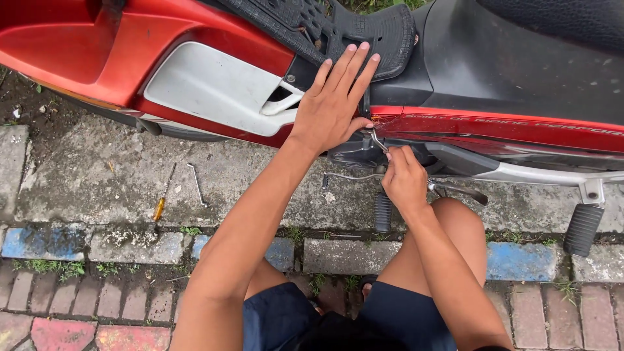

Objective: Removing fasteners from a motorcycle side panel using a wrench and a screwdriver.

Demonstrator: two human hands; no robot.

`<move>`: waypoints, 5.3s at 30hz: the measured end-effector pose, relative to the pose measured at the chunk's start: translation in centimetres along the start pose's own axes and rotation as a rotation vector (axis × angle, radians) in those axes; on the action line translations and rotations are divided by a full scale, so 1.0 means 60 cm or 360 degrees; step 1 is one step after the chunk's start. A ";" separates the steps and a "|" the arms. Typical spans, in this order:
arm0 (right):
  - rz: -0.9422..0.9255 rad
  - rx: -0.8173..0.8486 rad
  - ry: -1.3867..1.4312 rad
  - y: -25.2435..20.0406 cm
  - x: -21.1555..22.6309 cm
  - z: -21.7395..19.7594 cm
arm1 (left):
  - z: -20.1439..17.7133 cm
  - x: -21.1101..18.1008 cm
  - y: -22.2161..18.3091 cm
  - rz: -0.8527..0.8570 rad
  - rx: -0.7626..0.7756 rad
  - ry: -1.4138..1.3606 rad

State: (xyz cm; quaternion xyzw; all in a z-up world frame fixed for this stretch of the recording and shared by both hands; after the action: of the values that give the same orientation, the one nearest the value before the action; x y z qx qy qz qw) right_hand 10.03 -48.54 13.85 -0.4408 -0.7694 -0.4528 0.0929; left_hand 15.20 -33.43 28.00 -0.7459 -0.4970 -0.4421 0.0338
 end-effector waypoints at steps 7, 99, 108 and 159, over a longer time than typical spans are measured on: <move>-0.0006 0.0278 -0.0390 0.033 0.010 -0.033 | -0.007 0.011 0.015 0.0145 0.0021 -0.0384; -0.0127 -0.0165 0.0277 -0.003 0.022 -0.032 | 0.070 -0.004 0.094 0.0487 -0.0032 -0.0265; -0.0308 0.0119 -0.0515 0.050 0.043 -0.071 | 0.007 -0.007 0.041 0.0453 -0.0025 0.0152; -0.0031 -0.0301 0.0367 -0.003 0.042 -0.016 | 0.009 -0.005 0.031 0.0201 -0.0090 0.0027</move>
State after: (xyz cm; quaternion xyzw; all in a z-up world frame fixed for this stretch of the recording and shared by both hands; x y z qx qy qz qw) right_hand 8.15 -47.83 15.68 -0.3851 -0.7119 -0.5716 0.1342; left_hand 16.94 -34.35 28.21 -0.7727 -0.4359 -0.4592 0.0446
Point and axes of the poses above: each hand's wrist, its own y-axis towards the middle knuckle, its own z-axis out of the palm, x = y × z, the point moved 9 cm from there along y, towards the middle knuckle, and after that the axes turned 14 degrees about y, right-handed, at the moved point
